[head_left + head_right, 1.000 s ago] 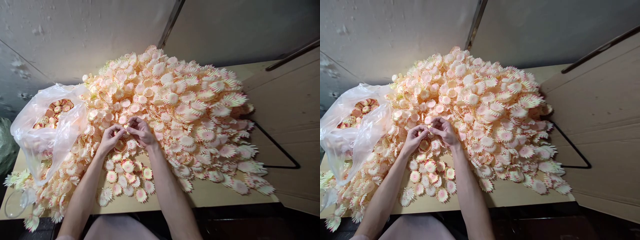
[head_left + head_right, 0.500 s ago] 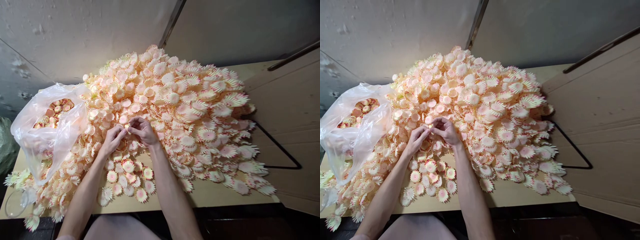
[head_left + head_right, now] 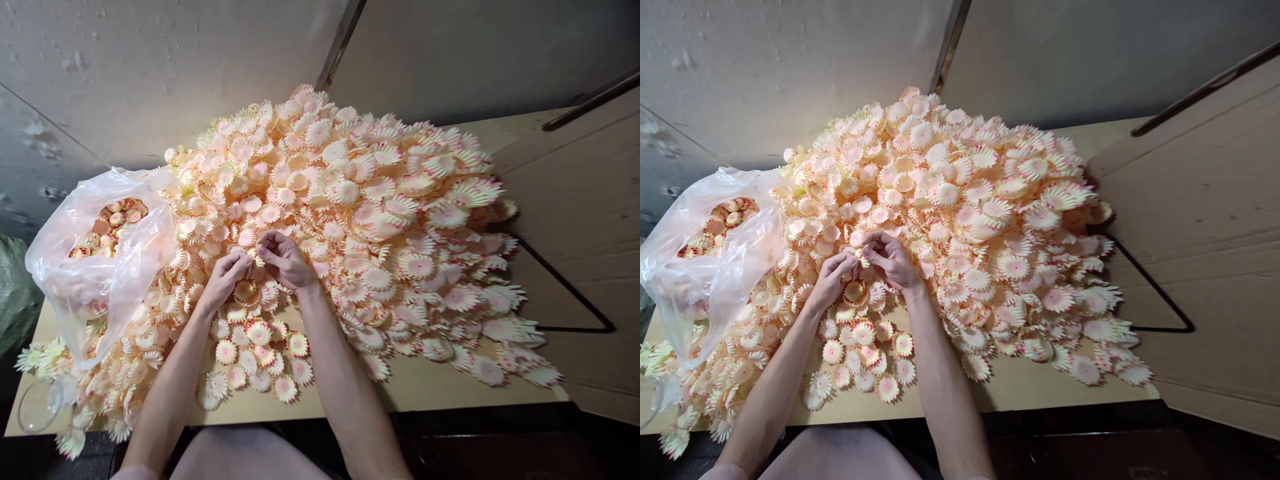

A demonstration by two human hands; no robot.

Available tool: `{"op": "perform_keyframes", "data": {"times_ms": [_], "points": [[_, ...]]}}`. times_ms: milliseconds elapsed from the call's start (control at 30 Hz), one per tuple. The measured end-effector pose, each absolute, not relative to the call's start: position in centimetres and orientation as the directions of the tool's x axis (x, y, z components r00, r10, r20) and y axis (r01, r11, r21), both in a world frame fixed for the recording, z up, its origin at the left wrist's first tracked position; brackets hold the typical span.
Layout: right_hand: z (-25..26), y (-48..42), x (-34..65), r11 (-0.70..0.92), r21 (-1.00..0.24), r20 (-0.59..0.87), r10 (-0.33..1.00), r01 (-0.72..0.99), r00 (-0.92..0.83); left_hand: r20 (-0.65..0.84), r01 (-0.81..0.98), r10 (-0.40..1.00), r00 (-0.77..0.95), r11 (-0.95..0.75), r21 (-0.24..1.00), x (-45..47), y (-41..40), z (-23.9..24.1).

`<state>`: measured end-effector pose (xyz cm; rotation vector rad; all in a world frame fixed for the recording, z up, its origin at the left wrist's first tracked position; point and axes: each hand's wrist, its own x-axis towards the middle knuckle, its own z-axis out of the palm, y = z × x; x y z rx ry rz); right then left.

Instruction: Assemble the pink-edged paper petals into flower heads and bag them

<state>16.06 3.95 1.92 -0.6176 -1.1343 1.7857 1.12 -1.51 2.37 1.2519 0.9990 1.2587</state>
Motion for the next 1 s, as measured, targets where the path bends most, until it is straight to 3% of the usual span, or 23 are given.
{"op": "perform_keyframes", "data": {"times_ms": [167,300,500,800,1000], "points": [[2.2,3.9,16.1,-0.212,-0.837,0.058,0.883,-0.505,-0.466,0.045,-0.302,0.995,0.094,-0.014,0.953,1.1,-1.4,1.7],[1.9,4.3,16.4,-0.153,-0.797,0.058,0.943,-0.584,-0.327,-0.038,-0.421,0.999,0.038,0.051,0.906,1.0,-1.4,1.9],[1.6,4.3,16.3,-0.137,-0.813,0.031,0.960,-0.566,-0.277,-0.065,-0.545,0.995,0.077,0.096,0.833,1.4,-1.4,2.1],[1.4,4.5,16.1,-0.081,-0.844,0.048,0.973,-0.530,-0.225,-0.049,-0.518,0.998,0.032,0.059,0.853,1.4,-1.2,2.1],[1.5,5.3,17.3,0.134,-0.824,0.141,0.990,-0.550,0.030,-0.127,-0.516,0.986,0.104,0.163,0.841,0.4,-1.9,2.2]]}}
